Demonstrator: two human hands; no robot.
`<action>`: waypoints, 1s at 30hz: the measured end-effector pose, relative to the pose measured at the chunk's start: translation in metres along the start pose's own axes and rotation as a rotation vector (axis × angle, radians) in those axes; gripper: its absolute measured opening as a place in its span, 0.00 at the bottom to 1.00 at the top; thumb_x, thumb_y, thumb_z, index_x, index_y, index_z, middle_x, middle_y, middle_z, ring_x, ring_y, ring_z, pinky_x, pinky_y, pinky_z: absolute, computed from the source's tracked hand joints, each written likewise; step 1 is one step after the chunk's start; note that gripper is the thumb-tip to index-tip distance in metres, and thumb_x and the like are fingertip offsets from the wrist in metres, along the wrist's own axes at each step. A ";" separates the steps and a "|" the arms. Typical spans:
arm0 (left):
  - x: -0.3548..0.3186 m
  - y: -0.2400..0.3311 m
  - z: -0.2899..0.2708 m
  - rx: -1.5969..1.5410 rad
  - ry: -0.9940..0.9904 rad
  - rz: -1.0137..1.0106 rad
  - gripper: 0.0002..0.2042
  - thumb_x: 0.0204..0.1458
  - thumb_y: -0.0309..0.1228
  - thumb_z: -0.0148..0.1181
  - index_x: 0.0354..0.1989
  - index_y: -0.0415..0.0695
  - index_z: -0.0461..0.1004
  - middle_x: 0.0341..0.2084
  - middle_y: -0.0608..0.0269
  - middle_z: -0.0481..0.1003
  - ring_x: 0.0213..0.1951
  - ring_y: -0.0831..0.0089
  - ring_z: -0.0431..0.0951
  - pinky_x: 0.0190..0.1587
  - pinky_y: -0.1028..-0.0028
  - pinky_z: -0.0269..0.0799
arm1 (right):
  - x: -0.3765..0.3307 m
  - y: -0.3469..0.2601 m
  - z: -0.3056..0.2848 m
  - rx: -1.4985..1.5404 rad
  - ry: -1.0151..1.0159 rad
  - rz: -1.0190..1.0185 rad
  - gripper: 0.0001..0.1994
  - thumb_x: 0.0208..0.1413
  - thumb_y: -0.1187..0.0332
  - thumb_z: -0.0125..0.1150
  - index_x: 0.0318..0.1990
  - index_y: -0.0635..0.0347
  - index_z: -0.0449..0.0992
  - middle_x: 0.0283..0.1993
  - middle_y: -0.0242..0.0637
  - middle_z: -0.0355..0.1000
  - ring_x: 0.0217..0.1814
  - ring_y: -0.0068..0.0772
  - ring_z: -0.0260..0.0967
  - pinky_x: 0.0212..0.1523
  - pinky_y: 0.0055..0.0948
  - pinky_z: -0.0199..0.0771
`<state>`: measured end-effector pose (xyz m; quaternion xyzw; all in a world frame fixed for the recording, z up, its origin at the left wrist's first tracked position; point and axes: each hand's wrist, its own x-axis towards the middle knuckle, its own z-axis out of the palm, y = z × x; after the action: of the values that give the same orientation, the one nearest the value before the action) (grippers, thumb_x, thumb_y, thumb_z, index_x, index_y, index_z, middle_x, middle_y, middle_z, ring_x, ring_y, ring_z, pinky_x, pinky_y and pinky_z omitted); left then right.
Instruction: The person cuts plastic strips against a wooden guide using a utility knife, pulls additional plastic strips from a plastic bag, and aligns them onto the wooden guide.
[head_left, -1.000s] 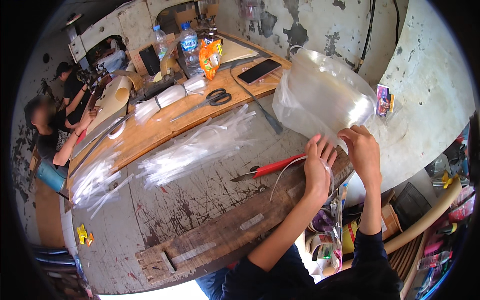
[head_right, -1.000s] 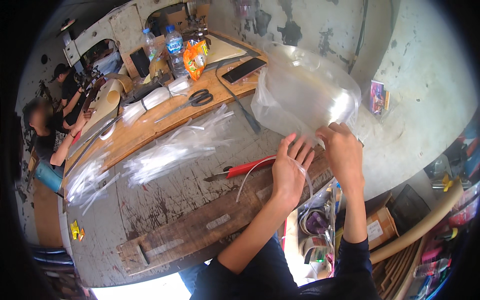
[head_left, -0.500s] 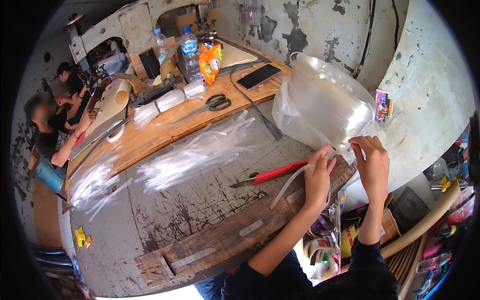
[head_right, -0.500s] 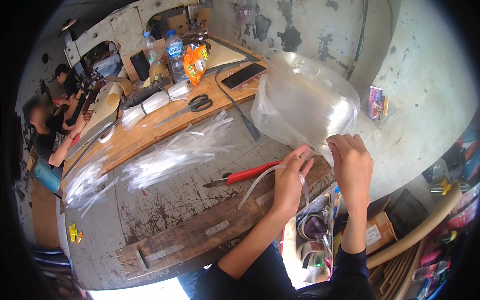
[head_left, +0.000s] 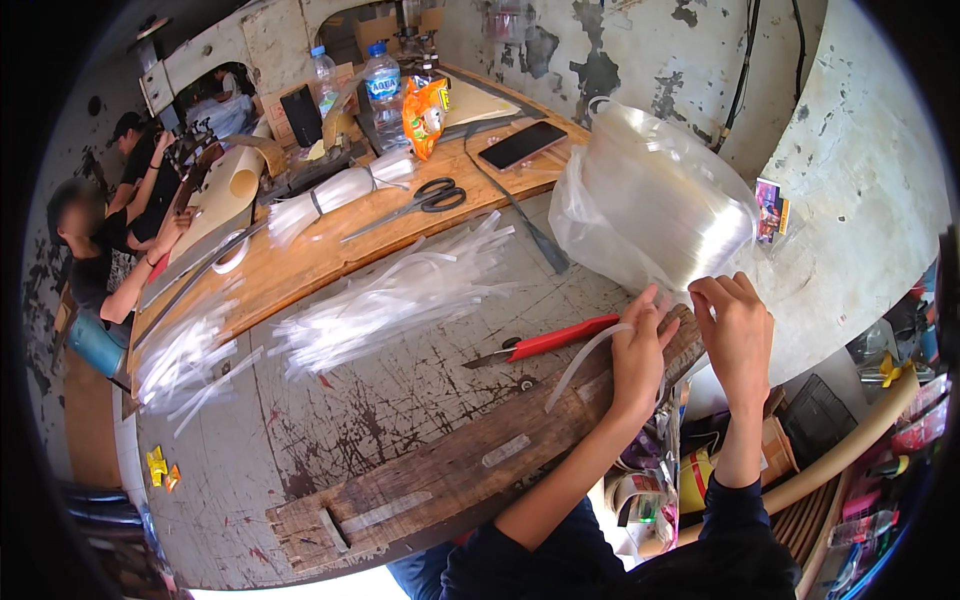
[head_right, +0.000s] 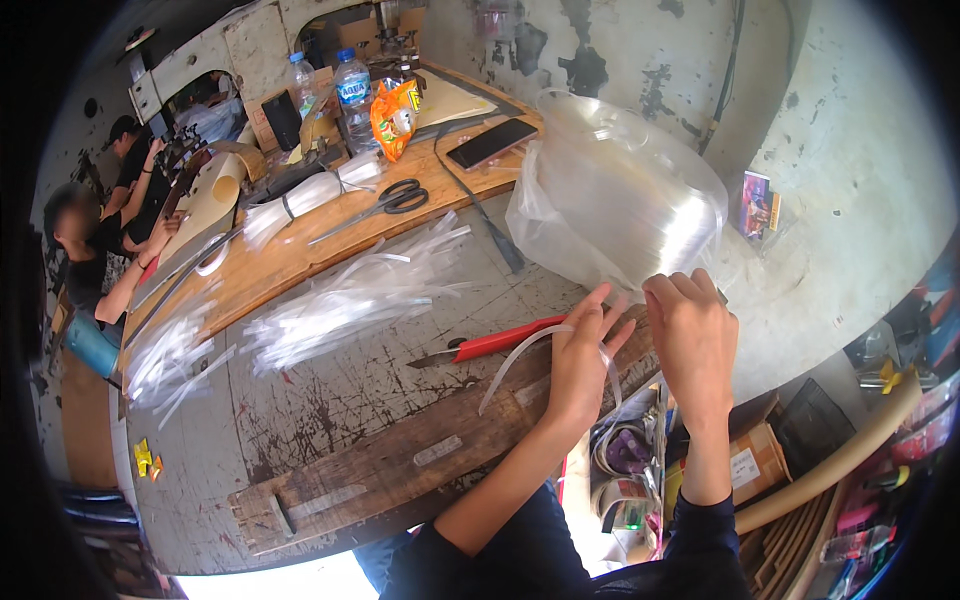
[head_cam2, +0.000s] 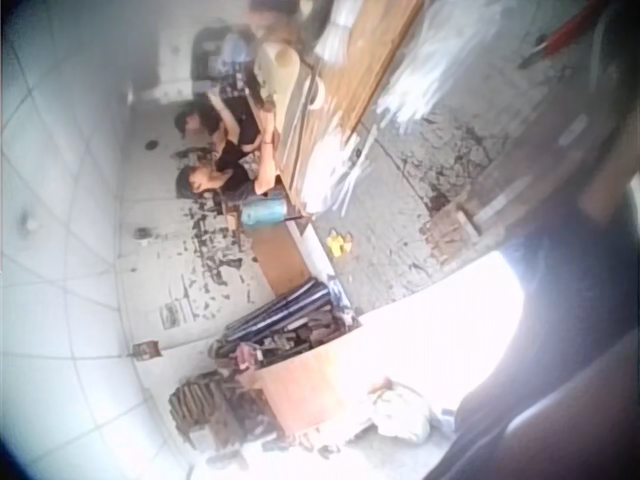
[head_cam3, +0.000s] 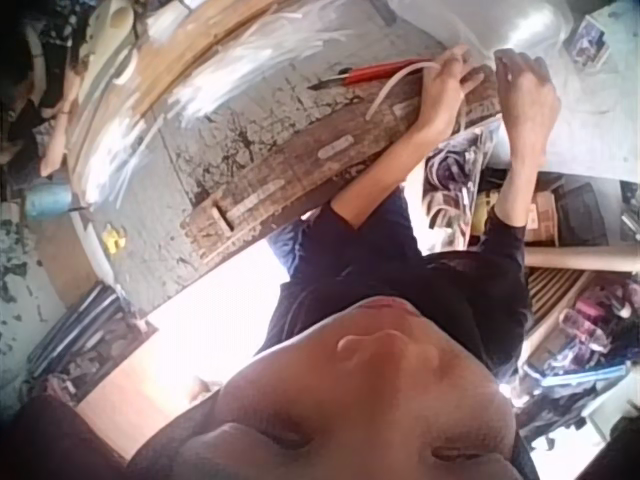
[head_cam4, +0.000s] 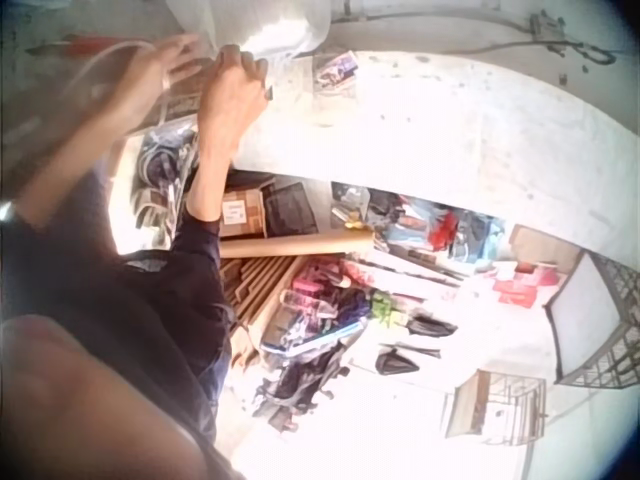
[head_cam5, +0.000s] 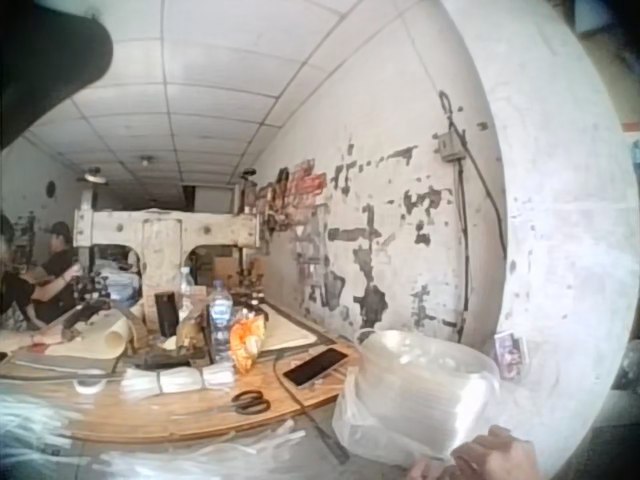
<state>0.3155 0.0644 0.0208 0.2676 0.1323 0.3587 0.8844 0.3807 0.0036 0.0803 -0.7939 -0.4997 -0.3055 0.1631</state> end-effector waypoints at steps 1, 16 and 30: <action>0.000 0.000 -0.001 0.008 0.000 -0.001 0.19 0.59 0.28 0.35 0.55 0.27 0.53 0.59 0.49 0.52 0.60 0.59 0.56 0.56 0.64 0.61 | 0.000 -0.001 0.001 -0.002 0.002 -0.007 0.01 0.43 0.73 0.57 0.26 0.57 0.72 0.22 0.32 0.66 0.28 0.33 0.64 0.24 0.32 0.67; -0.002 0.002 0.000 0.036 -0.034 0.011 0.22 0.59 0.31 0.35 0.58 0.30 0.49 0.60 0.50 0.50 0.60 0.60 0.56 0.55 0.63 0.61 | 0.015 -0.001 0.003 -0.083 -0.107 -0.140 0.06 0.35 0.76 0.57 0.26 0.57 0.72 0.24 0.33 0.67 0.32 0.34 0.65 0.26 0.31 0.69; -0.002 -0.004 -0.009 0.092 -0.029 0.081 0.23 0.60 0.34 0.36 0.60 0.35 0.46 0.57 0.45 0.54 0.58 0.62 0.58 0.59 0.69 0.55 | 0.021 0.026 0.015 0.586 -0.396 -0.083 0.10 0.42 0.79 0.59 0.35 0.62 0.71 0.29 0.41 0.69 0.29 0.38 0.68 0.32 0.31 0.67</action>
<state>0.3128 0.0636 0.0112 0.3180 0.1250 0.3839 0.8578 0.4149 0.0151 0.0843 -0.7365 -0.6197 0.0043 0.2711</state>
